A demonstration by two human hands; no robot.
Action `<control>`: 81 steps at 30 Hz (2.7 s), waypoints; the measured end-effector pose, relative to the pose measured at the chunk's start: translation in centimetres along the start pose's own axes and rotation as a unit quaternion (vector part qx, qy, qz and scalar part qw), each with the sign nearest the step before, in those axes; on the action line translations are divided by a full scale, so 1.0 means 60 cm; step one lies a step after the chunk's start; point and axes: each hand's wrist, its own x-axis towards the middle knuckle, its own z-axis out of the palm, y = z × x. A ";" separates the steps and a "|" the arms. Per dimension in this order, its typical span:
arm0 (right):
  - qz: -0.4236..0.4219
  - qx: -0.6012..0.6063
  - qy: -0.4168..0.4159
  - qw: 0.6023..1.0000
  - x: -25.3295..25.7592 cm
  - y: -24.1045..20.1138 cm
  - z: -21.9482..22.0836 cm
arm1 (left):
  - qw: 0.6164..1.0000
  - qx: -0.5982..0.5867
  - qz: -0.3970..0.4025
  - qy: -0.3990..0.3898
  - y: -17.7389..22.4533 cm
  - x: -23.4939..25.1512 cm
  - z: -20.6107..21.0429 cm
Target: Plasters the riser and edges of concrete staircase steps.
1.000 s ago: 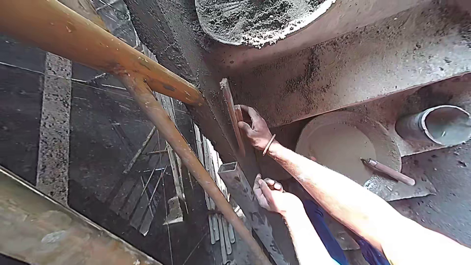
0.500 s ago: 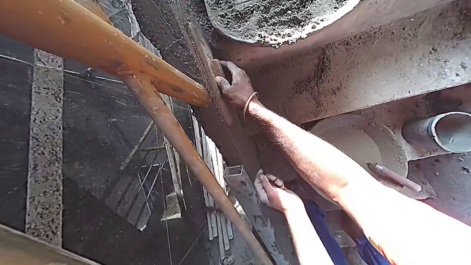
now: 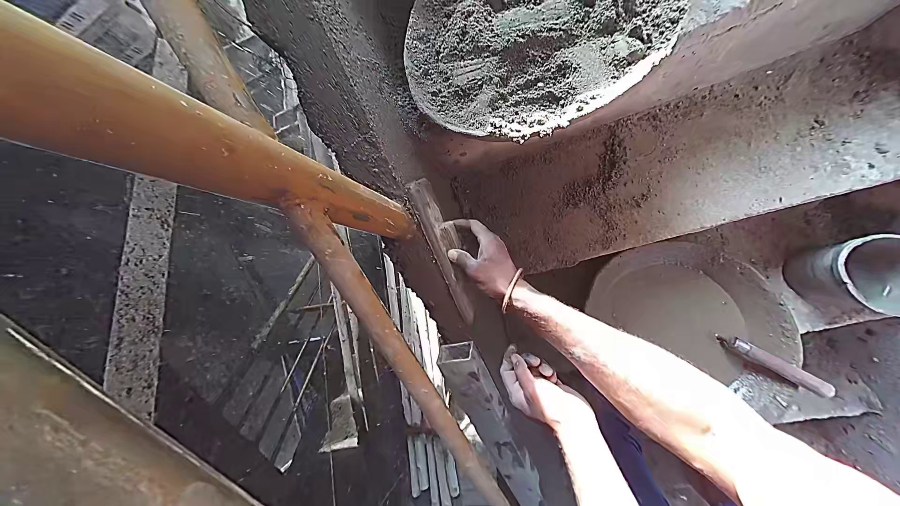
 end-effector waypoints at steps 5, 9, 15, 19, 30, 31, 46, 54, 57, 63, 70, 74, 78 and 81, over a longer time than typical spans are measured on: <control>-0.160 -0.011 0.124 0.979 0.132 -0.173 0.016 | 0.974 0.119 -0.183 0.062 0.100 -0.035 0.049; -0.132 -0.029 0.135 0.982 0.187 -0.190 0.024 | 1.000 -0.001 -0.012 0.009 0.013 0.007 -0.006; -0.066 -0.058 0.078 0.993 0.033 -0.038 0.014 | 0.999 0.008 -0.026 0.030 0.021 0.020 0.001; 0.010 -0.069 0.112 0.991 0.043 0.040 0.032 | 0.999 0.006 -0.026 0.026 0.024 0.016 0.007; 0.110 -0.090 -0.001 0.990 -0.010 0.084 0.004 | 1.000 -0.002 0.016 0.026 0.019 0.008 0.007; 0.125 -0.080 -0.023 0.989 -0.027 0.087 0.000 | 0.999 -0.003 0.039 0.023 0.016 0.007 0.008; -0.053 -0.055 -0.013 0.997 0.130 0.024 0.001 | 1.000 -0.001 0.018 -0.004 0.021 0.011 0.017; 0.044 -0.145 -0.067 0.986 0.078 0.040 -0.017 | 0.999 -0.004 0.013 -0.042 0.012 -0.008 0.009; 0.045 -0.143 -0.069 0.986 -0.007 0.047 -0.023 | 0.999 -0.003 0.025 -0.038 0.005 -0.014 0.010; 0.048 -0.114 -0.104 0.987 -0.038 0.089 -0.011 | 0.996 -0.006 0.083 -0.030 0.001 -0.011 0.014; -0.109 -0.063 -0.030 0.992 0.052 -0.054 -0.013 | 0.996 0.006 0.088 -0.033 0.007 -0.008 0.030; -0.057 -0.092 -0.027 0.994 0.051 0.012 -0.007 | 0.997 -0.010 0.074 -0.030 0.022 0.002 0.027; 0.027 -0.095 -0.059 0.993 0.048 0.089 -0.008 | 0.998 -0.011 0.053 -0.023 0.022 0.005 0.029; 0.078 -0.062 -0.088 0.991 0.018 0.068 -0.022 | 0.998 -0.011 0.057 -0.027 0.018 0.001 0.032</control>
